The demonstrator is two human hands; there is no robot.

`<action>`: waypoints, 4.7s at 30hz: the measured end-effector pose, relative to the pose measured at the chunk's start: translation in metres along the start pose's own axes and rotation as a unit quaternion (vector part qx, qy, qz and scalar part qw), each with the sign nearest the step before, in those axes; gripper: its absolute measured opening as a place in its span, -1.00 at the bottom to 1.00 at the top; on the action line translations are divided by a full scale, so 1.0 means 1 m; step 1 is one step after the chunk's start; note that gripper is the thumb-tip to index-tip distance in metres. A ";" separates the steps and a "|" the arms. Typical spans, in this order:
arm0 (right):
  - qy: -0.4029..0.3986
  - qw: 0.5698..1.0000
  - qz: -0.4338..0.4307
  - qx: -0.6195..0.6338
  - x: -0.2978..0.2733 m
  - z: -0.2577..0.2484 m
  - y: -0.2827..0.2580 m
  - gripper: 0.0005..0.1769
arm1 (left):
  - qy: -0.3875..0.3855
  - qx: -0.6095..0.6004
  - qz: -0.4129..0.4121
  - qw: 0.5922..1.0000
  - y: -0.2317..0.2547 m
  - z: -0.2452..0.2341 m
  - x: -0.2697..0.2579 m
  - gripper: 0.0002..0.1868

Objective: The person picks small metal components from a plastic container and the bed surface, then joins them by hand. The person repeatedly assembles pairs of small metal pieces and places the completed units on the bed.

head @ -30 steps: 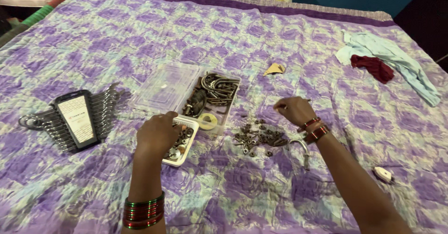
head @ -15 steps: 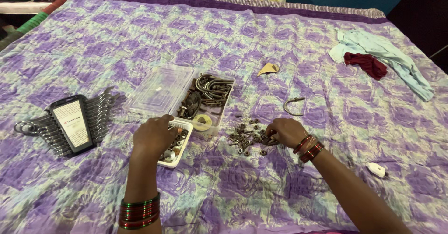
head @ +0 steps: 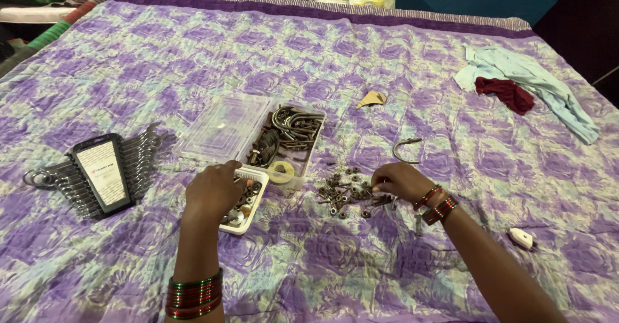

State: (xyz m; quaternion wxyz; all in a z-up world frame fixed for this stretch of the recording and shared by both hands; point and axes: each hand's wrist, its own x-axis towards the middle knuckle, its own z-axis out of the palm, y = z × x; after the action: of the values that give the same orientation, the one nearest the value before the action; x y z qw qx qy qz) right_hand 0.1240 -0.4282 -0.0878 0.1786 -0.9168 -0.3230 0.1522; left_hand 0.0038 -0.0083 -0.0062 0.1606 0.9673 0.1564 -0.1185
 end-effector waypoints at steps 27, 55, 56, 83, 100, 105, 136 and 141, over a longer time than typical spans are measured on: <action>0.082 0.970 0.132 0.189 0.177 0.030 -0.081 -0.49 | 0.005 -0.010 0.006 1.000 -0.002 -0.009 -0.004 -0.41; 0.089 0.939 0.141 0.302 0.228 0.064 -0.156 -0.69 | 0.009 -0.028 -0.006 1.000 -0.004 -0.012 -0.005 -0.42; 0.095 0.938 0.145 0.300 0.223 0.057 -0.157 -0.69 | 0.008 -0.028 -0.007 1.000 -0.003 -0.013 -0.006 -0.42; 0.039 0.990 0.128 -0.053 -0.024 0.004 -0.002 -0.80 | 0.010 0.019 0.047 0.999 0.021 0.007 -0.008 -0.51; 0.025 0.996 0.078 0.033 -0.017 -0.005 -0.026 -0.76 | -0.021 0.027 0.021 0.999 0.019 0.000 -0.007 -0.40; 0.031 0.997 0.067 0.008 0.041 -0.006 -0.043 -0.76 | -0.015 0.017 0.024 0.999 0.020 -0.002 -0.011 -0.39; 0.174 0.981 0.083 -0.026 0.041 -0.036 -0.013 -0.78 | 0.002 0.006 0.043 0.999 0.018 0.000 -0.009 -0.46; 0.061 0.993 0.092 -0.049 -0.006 -0.039 0.019 -0.78 | -0.003 0.021 0.043 0.999 0.021 0.002 -0.012 -0.46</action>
State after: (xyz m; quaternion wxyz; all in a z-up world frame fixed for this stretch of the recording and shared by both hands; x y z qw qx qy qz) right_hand 0.1449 -0.4551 -0.0597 0.1380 -0.9579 -0.2329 0.0960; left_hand -0.0003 -0.0309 0.0012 0.1459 0.9759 0.1115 -0.1176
